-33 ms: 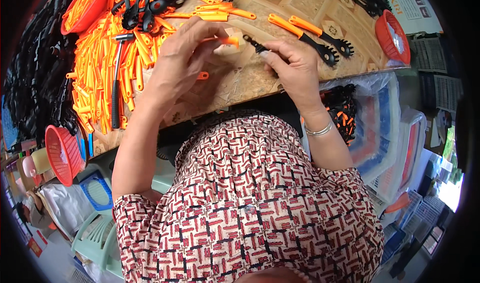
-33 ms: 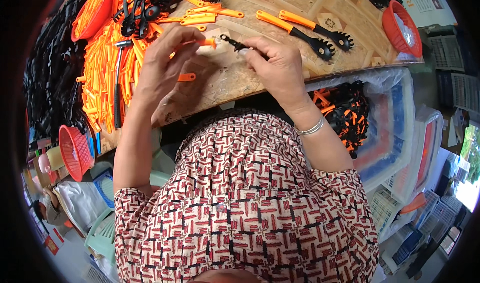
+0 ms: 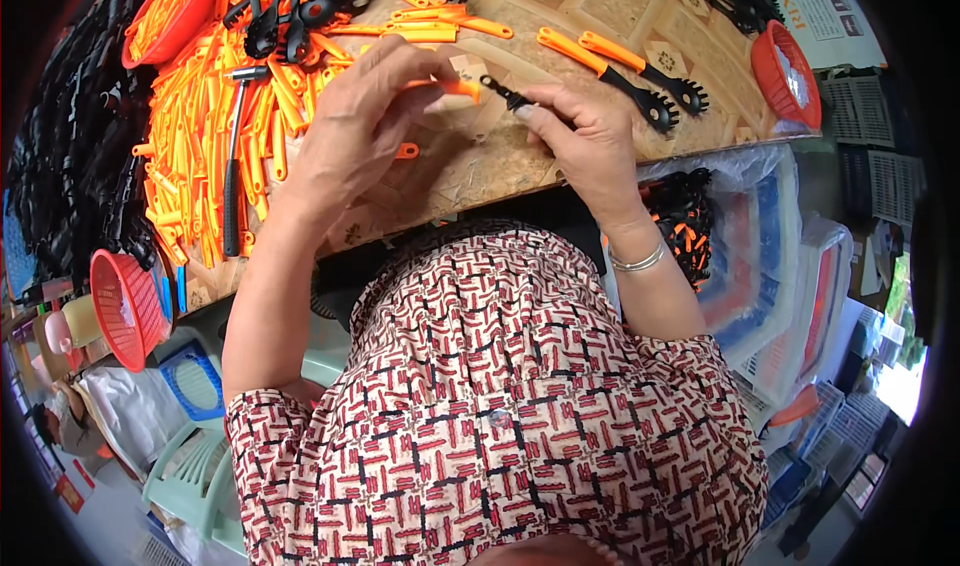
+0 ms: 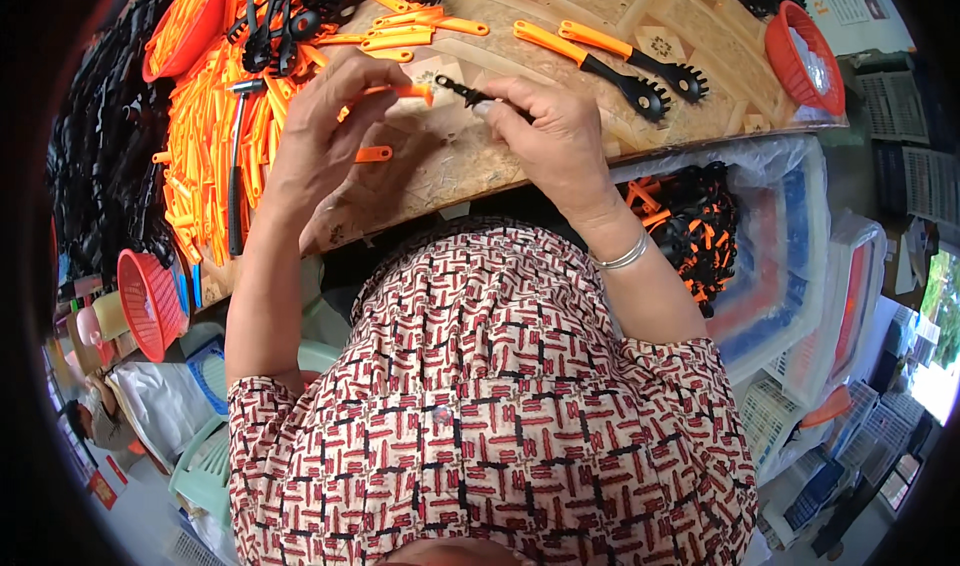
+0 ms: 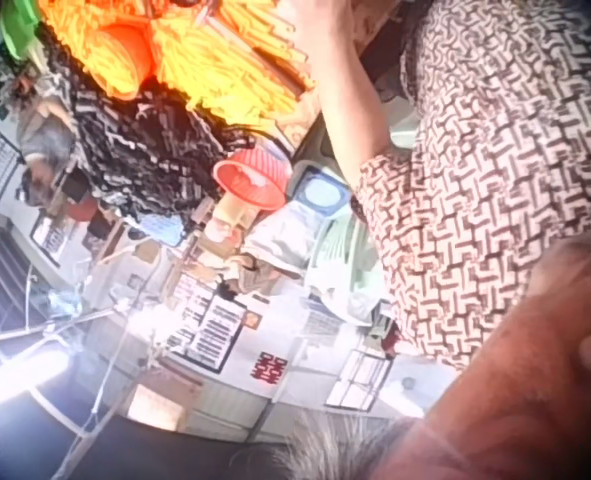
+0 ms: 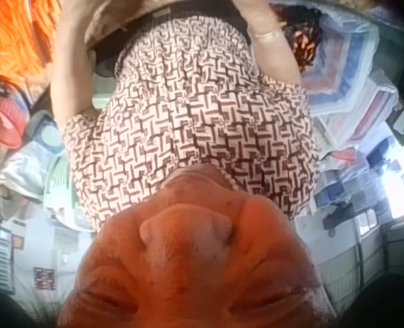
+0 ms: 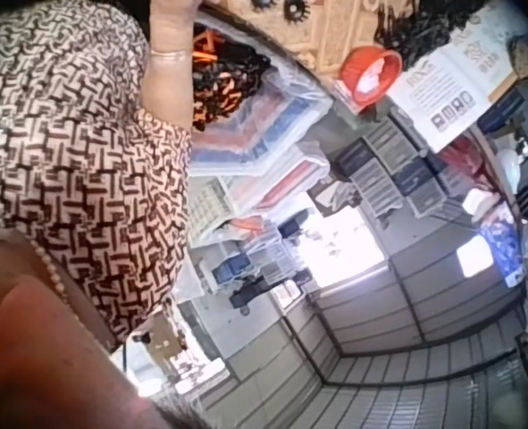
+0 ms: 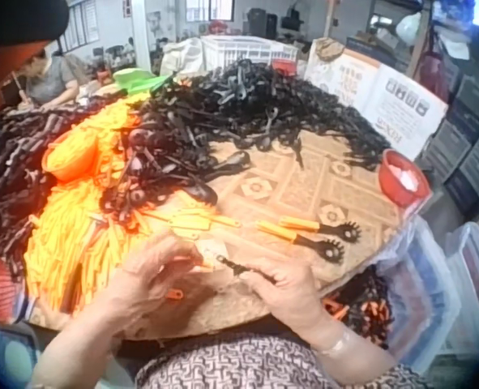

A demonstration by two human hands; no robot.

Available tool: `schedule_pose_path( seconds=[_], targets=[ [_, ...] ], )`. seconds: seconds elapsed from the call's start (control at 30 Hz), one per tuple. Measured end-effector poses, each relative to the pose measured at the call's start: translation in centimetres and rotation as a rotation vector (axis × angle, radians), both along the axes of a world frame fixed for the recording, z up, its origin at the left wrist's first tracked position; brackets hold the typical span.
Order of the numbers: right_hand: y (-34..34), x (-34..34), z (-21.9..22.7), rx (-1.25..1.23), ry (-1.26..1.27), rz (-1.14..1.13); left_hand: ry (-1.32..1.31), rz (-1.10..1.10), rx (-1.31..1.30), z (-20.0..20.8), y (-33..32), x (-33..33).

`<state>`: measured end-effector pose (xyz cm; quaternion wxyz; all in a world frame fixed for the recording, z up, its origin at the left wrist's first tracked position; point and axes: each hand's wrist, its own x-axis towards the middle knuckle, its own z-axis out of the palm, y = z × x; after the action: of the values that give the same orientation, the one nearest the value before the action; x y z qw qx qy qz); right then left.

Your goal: The person assembles small plastic components by inserting orange handles into black heads. They use a hammer to secure the connection between the parts. The person works at a wooden table, handling the parts one at a time and placing the finished items on the table.

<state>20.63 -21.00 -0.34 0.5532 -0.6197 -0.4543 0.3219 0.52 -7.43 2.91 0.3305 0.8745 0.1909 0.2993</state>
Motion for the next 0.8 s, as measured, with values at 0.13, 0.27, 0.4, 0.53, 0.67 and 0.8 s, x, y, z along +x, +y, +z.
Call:
schedule_pose_path(
  seconds=[0.13,0.27,0.4,0.53,0.67,0.8],
  targets=[
    [0.4,-0.3,-0.2,0.058,-0.164,0.098,0.104,-0.063,0.110,0.4,-0.7,-0.4],
    [0.6,-0.7,0.3,0.077,-0.210,0.143,0.073,-0.081,0.107,-0.2,-0.8,-0.3],
    [0.6,-0.6,0.4,0.030,-0.161,0.172,0.081,-0.095,0.121,-0.1,-0.9,-0.3],
    [0.7,-0.1,-0.3,0.035,-0.267,0.217,0.070,-0.066,0.121,-0.5,-1.4,0.1],
    [0.9,0.4,-0.5,0.098,-0.309,0.248,0.087,0.001,0.047,-0.7,-2.1,0.6],
    [0.9,0.7,-0.8,0.304,-0.608,0.238,0.142,0.081,0.000,-1.1,-2.8,0.9]
  ],
)
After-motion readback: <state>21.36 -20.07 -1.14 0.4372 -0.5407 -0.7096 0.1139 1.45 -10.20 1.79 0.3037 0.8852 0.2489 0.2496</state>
